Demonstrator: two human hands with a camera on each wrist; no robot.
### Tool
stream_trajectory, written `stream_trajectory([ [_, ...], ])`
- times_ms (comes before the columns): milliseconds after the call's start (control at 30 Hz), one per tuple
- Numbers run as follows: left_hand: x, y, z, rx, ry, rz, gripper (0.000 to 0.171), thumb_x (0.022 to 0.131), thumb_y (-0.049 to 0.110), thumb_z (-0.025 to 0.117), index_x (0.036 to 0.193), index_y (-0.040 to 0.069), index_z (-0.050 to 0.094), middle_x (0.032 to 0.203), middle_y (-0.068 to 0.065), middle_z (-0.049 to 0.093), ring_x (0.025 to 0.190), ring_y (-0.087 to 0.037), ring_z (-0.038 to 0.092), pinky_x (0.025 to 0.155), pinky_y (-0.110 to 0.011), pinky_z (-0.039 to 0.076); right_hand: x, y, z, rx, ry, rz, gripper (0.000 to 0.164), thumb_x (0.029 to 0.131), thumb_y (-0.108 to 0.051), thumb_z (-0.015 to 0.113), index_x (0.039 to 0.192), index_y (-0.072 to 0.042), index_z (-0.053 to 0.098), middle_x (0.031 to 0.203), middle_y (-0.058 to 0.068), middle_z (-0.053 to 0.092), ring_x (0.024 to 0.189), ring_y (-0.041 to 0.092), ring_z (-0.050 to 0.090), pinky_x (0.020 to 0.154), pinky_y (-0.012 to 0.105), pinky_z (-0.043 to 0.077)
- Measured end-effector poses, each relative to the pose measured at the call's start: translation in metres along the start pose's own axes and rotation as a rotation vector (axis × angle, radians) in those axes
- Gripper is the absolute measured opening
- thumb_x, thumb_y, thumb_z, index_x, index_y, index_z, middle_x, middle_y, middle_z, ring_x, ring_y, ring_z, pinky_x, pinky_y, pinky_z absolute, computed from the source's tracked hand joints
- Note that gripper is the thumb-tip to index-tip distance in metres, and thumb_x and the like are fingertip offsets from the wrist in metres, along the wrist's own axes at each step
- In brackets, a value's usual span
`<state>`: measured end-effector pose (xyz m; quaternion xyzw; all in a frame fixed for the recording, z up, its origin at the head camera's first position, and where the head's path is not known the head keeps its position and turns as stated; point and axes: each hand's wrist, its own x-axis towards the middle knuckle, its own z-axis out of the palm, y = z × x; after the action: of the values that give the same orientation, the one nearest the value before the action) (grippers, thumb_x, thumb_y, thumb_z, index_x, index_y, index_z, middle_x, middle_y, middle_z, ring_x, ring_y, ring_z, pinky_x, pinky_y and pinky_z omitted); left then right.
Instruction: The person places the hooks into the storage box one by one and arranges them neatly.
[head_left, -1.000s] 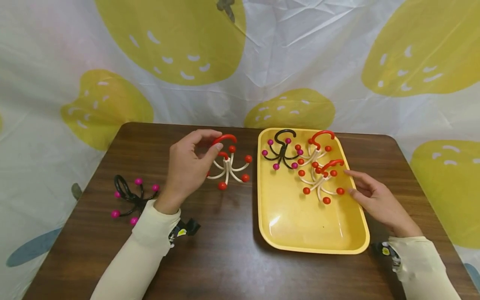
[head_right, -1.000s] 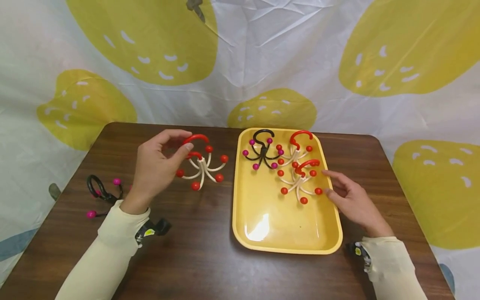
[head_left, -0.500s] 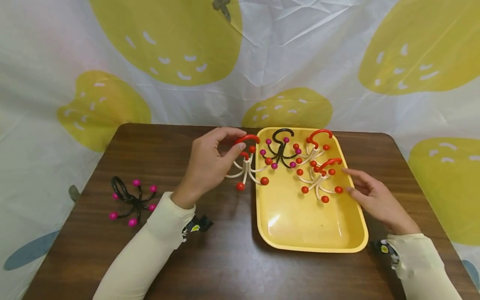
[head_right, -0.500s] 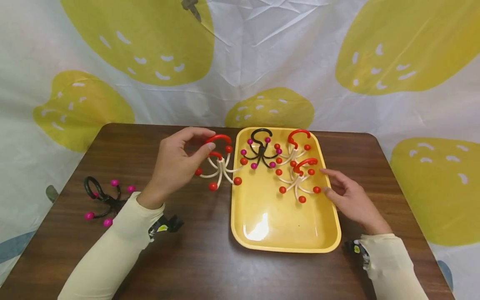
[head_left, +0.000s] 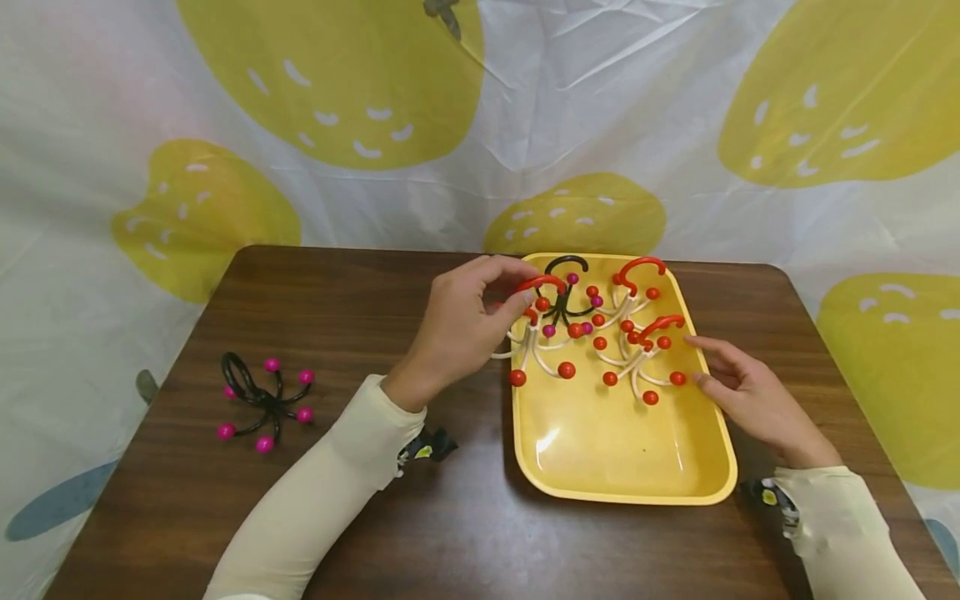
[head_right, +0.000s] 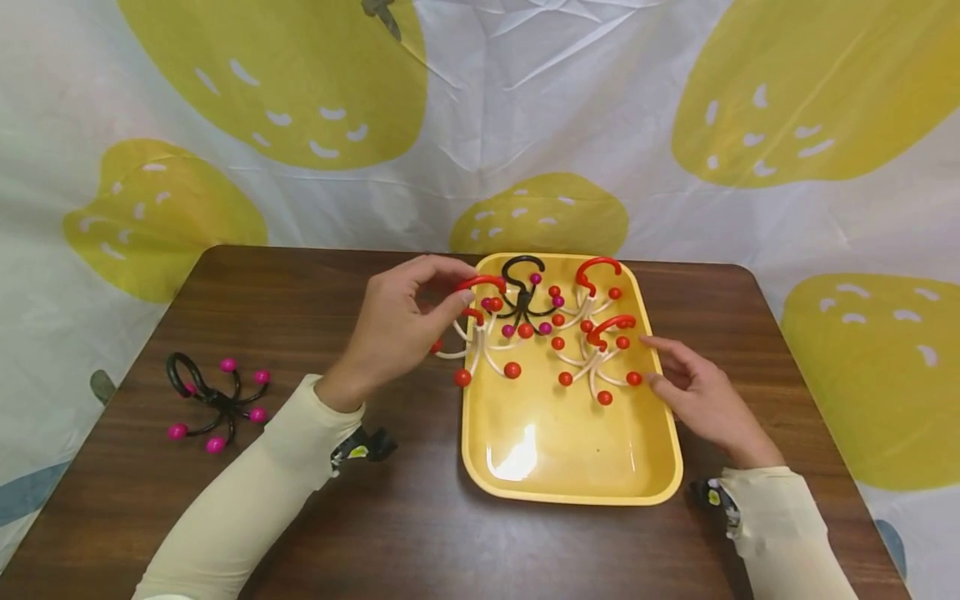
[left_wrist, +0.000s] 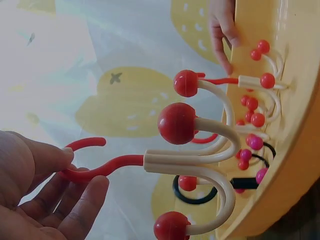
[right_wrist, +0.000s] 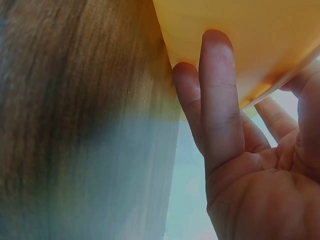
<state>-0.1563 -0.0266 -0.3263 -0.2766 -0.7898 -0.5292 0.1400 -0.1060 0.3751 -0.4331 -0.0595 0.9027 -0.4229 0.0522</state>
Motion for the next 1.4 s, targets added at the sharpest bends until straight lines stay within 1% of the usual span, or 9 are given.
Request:
stream_trajectory([
  [200, 0.004, 0.001, 0.017, 0.004, -0.032, 0.02, 0.016, 0.096, 0.012, 0.079, 0.111, 0.01, 0.079, 0.107, -0.001, 0.078, 0.086, -0.008, 0.065, 0.071, -0.021, 0.058, 0.0, 0.001, 0.0, 0.001, -0.005, 0.01, 0.057, 0.107, -0.016, 0.063, 0.159, -0.006, 0.043, 0.145, 0.037, 0.056, 0.102, -0.014, 0.062, 0.078, 0.016, 0.059],
  [367, 0.008, 0.001, 0.029, 0.019, -0.058, 0.058, 0.018, 0.096, 0.01, 0.079, 0.114, 0.008, 0.078, 0.107, -0.002, 0.08, 0.093, -0.01, 0.071, 0.083, -0.023, 0.059, 0.0, 0.002, 0.0, -0.013, 0.003, 0.003, 0.056, 0.107, -0.016, 0.063, 0.159, -0.007, 0.044, 0.142, 0.036, 0.059, 0.1, -0.013, 0.063, 0.077, 0.016, 0.059],
  [433, 0.008, 0.0, 0.034, 0.024, -0.07, 0.062, 0.018, 0.096, 0.011, 0.078, 0.114, 0.008, 0.078, 0.107, -0.002, 0.08, 0.094, -0.01, 0.072, 0.083, -0.026, 0.06, 0.0, 0.001, 0.0, -0.017, 0.006, 0.0, 0.056, 0.107, -0.016, 0.063, 0.159, -0.007, 0.045, 0.141, 0.035, 0.061, 0.1, -0.013, 0.063, 0.077, 0.016, 0.059],
  [700, 0.006, -0.008, 0.049, 0.03, -0.106, 0.016, 0.017, 0.097, 0.01, 0.077, 0.113, 0.009, 0.077, 0.108, -0.002, 0.08, 0.097, -0.011, 0.073, 0.081, -0.014, 0.057, 0.0, 0.001, 0.002, -0.007, 0.012, -0.019, 0.054, 0.107, -0.014, 0.063, 0.158, -0.007, 0.046, 0.14, 0.035, 0.062, 0.1, -0.013, 0.064, 0.077, 0.016, 0.059],
  [800, 0.005, -0.013, 0.053, 0.051, -0.115, -0.003, 0.016, 0.097, 0.01, 0.077, 0.113, 0.011, 0.078, 0.108, -0.001, 0.079, 0.096, -0.011, 0.073, 0.081, -0.017, 0.058, 0.0, 0.002, 0.002, 0.002, 0.016, -0.021, 0.054, 0.107, -0.014, 0.063, 0.158, -0.007, 0.046, 0.142, 0.036, 0.06, 0.1, -0.014, 0.063, 0.077, 0.016, 0.059],
  [967, 0.004, -0.02, 0.059, 0.07, -0.128, -0.033, 0.017, 0.096, 0.01, 0.077, 0.113, 0.012, 0.078, 0.109, -0.001, 0.08, 0.094, -0.012, 0.073, 0.086, -0.027, 0.06, -0.001, 0.002, 0.001, -0.001, 0.02, -0.019, 0.054, 0.107, -0.014, 0.063, 0.158, -0.006, 0.046, 0.142, 0.036, 0.06, 0.101, -0.015, 0.062, 0.078, 0.015, 0.059],
  [1033, 0.004, -0.023, 0.061, 0.067, -0.126, -0.043, 0.017, 0.096, 0.01, 0.077, 0.112, 0.012, 0.078, 0.108, -0.001, 0.08, 0.094, -0.013, 0.073, 0.085, -0.027, 0.06, -0.001, 0.002, 0.001, -0.003, 0.019, -0.021, 0.054, 0.107, -0.014, 0.063, 0.158, -0.006, 0.046, 0.142, 0.036, 0.06, 0.101, -0.015, 0.062, 0.078, 0.015, 0.059],
  [1167, 0.005, -0.024, 0.065, 0.065, -0.127, -0.042, 0.017, 0.095, 0.01, 0.078, 0.112, 0.012, 0.079, 0.107, -0.001, 0.08, 0.093, -0.012, 0.074, 0.082, -0.02, 0.058, -0.001, 0.001, 0.001, -0.007, 0.018, -0.019, 0.054, 0.107, -0.015, 0.063, 0.158, -0.007, 0.046, 0.142, 0.035, 0.06, 0.101, -0.015, 0.062, 0.078, 0.015, 0.059],
  [1400, 0.006, -0.025, 0.073, 0.034, -0.14, -0.054, 0.017, 0.095, 0.007, 0.078, 0.111, 0.009, 0.078, 0.108, -0.004, 0.081, 0.091, -0.013, 0.076, 0.079, -0.025, 0.061, -0.001, 0.001, 0.001, -0.005, 0.014, -0.015, 0.055, 0.107, -0.016, 0.063, 0.158, -0.007, 0.046, 0.141, 0.035, 0.061, 0.1, -0.013, 0.063, 0.077, 0.016, 0.059],
])
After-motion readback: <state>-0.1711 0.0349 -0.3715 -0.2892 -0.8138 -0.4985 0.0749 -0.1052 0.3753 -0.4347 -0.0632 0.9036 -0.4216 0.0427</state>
